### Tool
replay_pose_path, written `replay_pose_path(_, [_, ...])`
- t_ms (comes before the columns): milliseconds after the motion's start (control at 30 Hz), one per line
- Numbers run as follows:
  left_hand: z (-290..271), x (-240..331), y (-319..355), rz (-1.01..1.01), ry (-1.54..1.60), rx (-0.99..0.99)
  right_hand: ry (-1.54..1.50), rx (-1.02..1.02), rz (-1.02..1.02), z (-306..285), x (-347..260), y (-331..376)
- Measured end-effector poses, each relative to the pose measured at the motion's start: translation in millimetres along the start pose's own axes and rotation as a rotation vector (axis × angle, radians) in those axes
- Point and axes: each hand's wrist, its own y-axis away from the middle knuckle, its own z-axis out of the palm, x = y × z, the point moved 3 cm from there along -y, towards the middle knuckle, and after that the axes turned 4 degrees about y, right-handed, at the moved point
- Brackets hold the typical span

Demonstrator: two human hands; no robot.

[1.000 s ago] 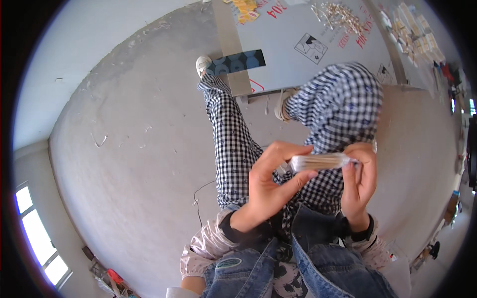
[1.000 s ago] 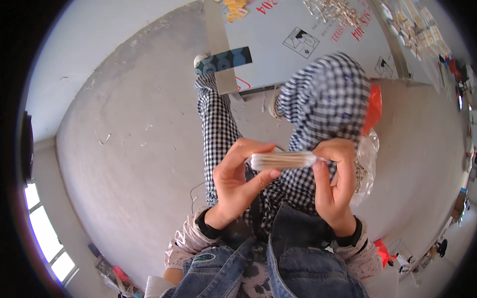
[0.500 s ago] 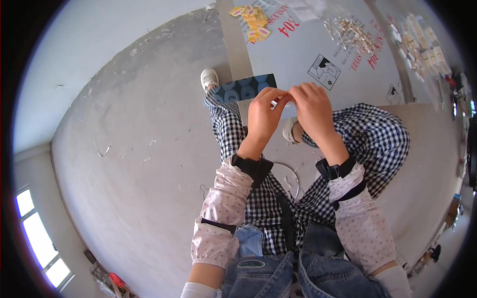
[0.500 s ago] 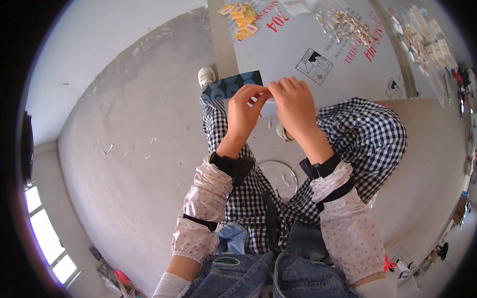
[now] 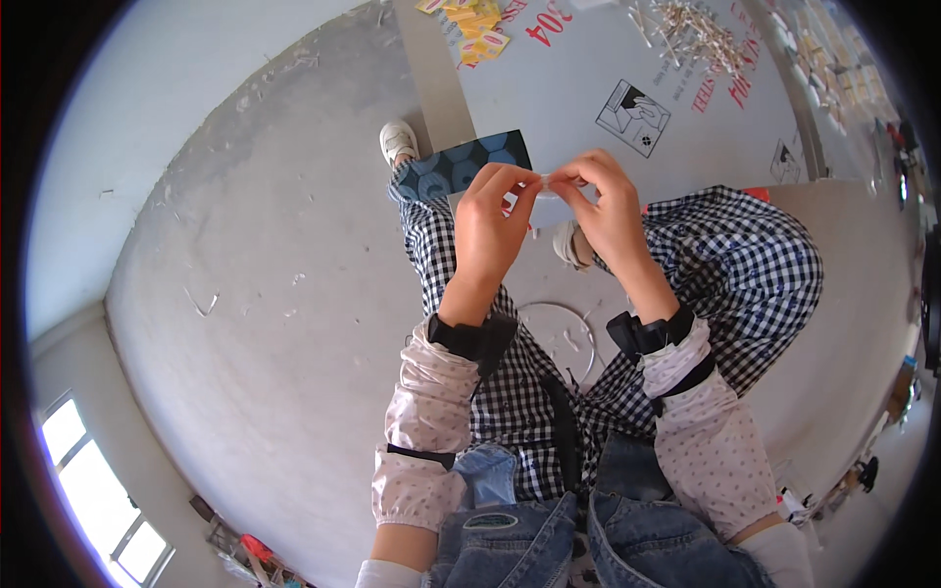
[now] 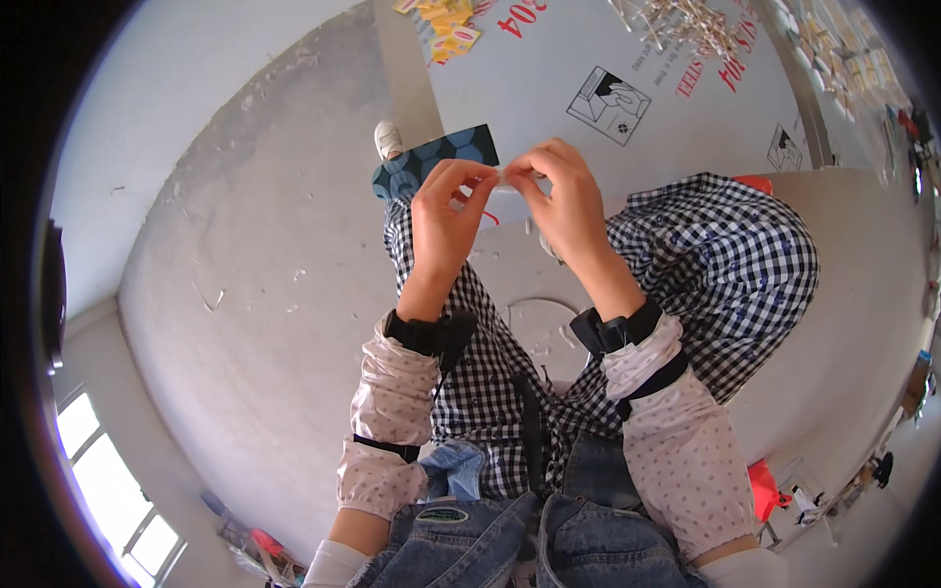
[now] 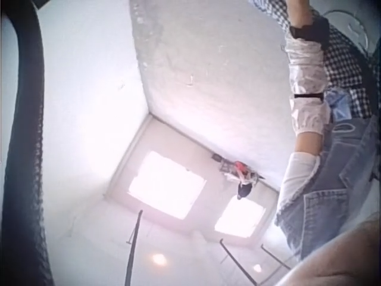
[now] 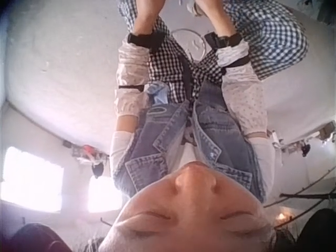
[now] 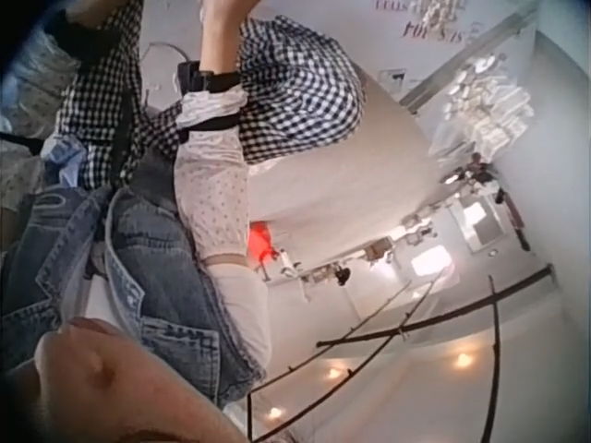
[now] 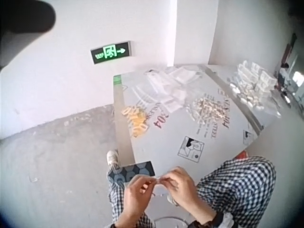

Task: Manually aligning and packaging cotton swabs with paper sleeves.

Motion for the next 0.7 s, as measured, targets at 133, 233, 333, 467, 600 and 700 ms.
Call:
replay_pose_path(133, [0,-12,0,-0.028,0.090,0.062,-0.104,0.031,0.038,-5,1,0])
replay_pose_path(233, [4,-21,3,-0.154,0.341,0.075,-0.094,0.067,0.019,-9,1,0])
replay_pose_path(333, [4,-15,7,-0.230,0.380,0.055,-0.057,0.060,-0.022,-15,-3,-2])
replay_pose_path(467, [22,-14,-1,-0.023,0.136,-0.008,0.002,-0.035,0.031,-18,14,3])
replay_pose_path(600, [9,-4,-6,-0.007,0.021,-0.064,-0.011,-0.058,0.048,-15,5,-2])
replay_pose_path(700, [7,-4,-10,0.033,0.015,-0.099,0.008,-0.061,0.030,-16,1,-6])
